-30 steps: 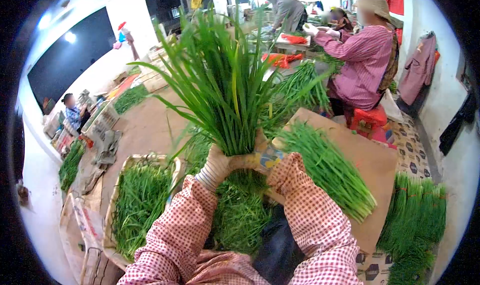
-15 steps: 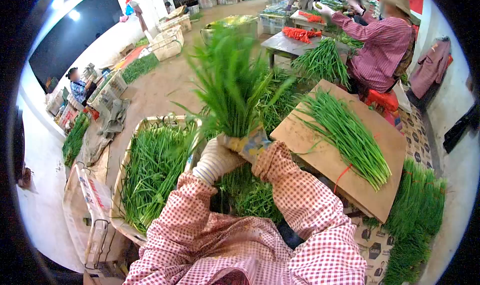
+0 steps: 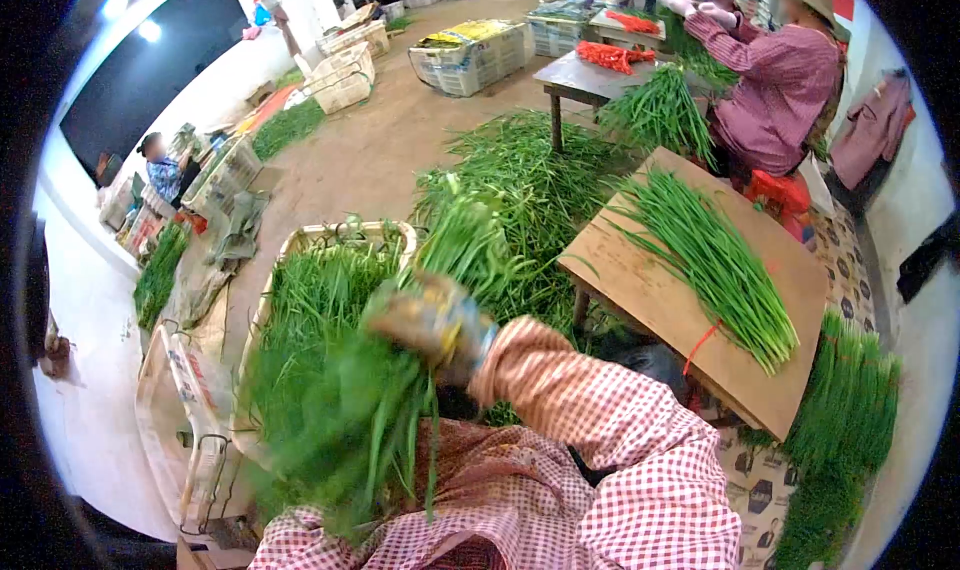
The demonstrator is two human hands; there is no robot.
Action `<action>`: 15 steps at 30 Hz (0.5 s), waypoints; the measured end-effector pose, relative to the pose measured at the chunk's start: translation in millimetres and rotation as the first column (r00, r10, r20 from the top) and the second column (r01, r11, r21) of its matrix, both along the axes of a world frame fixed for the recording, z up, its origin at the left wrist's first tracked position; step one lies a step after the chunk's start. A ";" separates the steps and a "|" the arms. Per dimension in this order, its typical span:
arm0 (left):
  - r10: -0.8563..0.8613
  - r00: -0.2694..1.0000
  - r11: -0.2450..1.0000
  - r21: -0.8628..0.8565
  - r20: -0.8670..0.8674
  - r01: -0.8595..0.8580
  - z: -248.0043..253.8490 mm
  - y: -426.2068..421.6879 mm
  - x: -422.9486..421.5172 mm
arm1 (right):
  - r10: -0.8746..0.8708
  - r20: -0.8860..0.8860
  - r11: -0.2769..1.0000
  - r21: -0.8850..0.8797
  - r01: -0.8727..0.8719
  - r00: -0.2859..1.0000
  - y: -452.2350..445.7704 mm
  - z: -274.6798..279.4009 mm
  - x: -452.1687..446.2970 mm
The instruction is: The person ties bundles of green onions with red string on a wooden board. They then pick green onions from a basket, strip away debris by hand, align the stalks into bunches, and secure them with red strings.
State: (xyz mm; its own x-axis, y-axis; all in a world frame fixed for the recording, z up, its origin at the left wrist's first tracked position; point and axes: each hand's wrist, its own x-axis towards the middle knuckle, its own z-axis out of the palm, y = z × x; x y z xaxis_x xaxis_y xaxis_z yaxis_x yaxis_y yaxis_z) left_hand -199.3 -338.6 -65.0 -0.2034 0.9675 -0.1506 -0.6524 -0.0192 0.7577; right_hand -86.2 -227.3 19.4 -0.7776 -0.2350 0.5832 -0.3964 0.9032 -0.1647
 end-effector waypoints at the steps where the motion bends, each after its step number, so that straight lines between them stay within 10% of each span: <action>1: -0.068 0.998 0.998 -0.007 0.009 0.068 1.1 -3.8 -2.8 | 0.031 -0.035 0.999 0.020 -0.030 0.999 -13.1 4.3 21.8; 7: -0.412 0.910 0.903 -0.158 -0.053 0.400 4.8 -23.9 -1.6 | 0.296 -0.035 0.955 -0.008 -0.297 0.954 -40.7 -64.1 51.4; 11: -0.440 0.897 0.880 -0.226 -0.051 0.418 -2.5 -45.9 4.0 | 0.456 0.138 0.833 -0.412 -0.368 0.879 -55.6 -78.7 49.9; 13: -0.393 0.918 0.898 -0.237 -0.052 0.371 -4.5 -55.9 5.5 | 0.460 0.096 0.886 -0.106 -0.451 0.883 -45.4 -38.2 58.1; 15: -0.338 0.938 0.918 -0.247 -0.076 0.310 -4.2 -65.3 3.8 | 0.465 -0.023 0.846 -0.282 -0.452 0.885 -50.2 -20.0 73.5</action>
State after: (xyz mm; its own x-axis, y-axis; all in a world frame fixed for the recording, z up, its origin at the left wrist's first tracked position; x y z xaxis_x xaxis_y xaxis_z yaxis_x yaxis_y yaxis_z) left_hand -195.4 -403.9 -69.2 0.0864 0.9253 -0.3692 -0.5021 0.3605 0.7861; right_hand -12.7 -277.5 -0.6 -0.6467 -0.4091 0.6437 -0.7410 0.5369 -0.4032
